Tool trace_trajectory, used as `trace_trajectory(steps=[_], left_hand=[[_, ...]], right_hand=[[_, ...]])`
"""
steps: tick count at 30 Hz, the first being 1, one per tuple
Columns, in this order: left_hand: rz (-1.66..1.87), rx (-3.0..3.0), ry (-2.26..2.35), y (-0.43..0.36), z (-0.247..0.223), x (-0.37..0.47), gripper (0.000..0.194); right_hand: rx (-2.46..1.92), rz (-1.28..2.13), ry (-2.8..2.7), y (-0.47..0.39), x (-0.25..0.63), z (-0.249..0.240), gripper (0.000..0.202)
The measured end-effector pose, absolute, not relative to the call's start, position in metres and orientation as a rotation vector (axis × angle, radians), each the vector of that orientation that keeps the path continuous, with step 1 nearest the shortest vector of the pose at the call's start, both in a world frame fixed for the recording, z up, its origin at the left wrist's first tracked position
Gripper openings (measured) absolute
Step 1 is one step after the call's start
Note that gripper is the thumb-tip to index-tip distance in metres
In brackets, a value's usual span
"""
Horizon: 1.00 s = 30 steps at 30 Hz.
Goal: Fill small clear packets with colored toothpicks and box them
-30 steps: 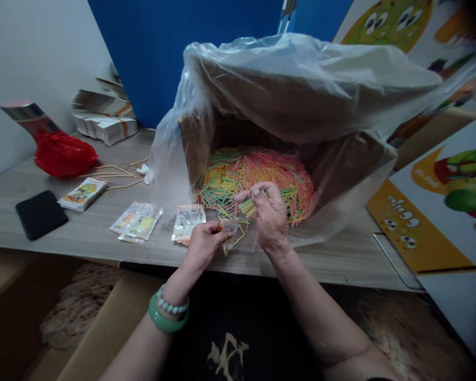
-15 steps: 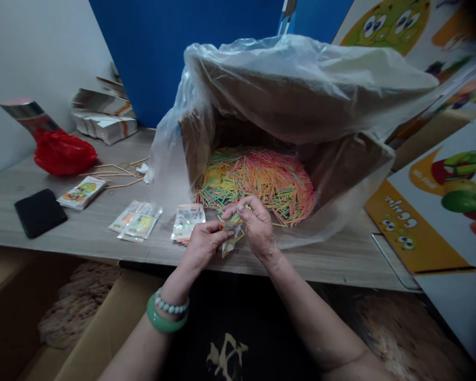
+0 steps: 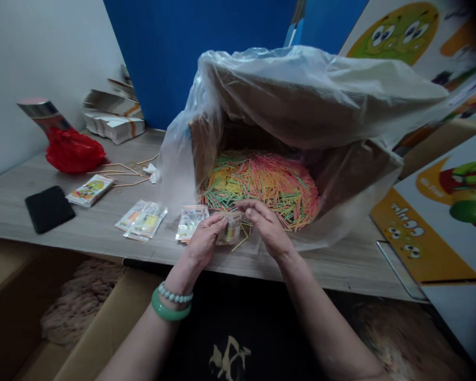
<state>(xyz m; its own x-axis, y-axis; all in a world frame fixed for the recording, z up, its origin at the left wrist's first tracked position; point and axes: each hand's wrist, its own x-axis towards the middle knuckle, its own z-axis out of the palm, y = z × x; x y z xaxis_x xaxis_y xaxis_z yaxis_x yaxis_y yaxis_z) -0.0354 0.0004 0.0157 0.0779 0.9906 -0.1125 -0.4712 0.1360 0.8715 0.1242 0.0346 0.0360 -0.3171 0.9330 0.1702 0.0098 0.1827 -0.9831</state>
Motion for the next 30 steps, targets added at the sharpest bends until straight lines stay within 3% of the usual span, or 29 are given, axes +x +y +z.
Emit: trace_trajectory(steps=[2, 12, 16, 19, 24, 27, 30], left_hand=[[1.278, 0.720, 0.830, -0.001, 0.017, -0.036, 0.033], [1.414, 1.121, 1.135, -0.015, 0.026, -0.043, 0.024], [1.469, 1.125, 1.229, -0.017, 0.033, -0.077, 0.015], [1.511, 1.155, 1.514, -0.008, 0.027, -0.120, 0.017], [0.930, 1.528, 2.485, 0.018, -0.002, -0.178, 0.024], [0.567, 1.652, 2.714, 0.026, -0.010, -0.189, 0.031], [0.511, 1.650, 2.797, 0.023, -0.007, -0.190, 0.032]], right_hand=[[-1.034, 1.247, -1.647, 0.034, 0.125, 0.027, 0.016], [-1.053, 1.140, -1.697, 0.016, 0.103, 0.022, 0.022], [-0.965, 1.275, -1.775, 0.007, 0.083, 0.018, 0.015], [-1.113, 1.197, -1.794, 0.011, 0.074, 0.012, 0.007], [-1.644, 0.827, -1.934, 0.027, 0.045, 0.014, 0.011], [-1.758, 0.661, -2.117, 0.032, 0.015, 0.016, 0.034], [-1.803, 0.604, -2.192, 0.038, -0.001, 0.012, 0.042]])
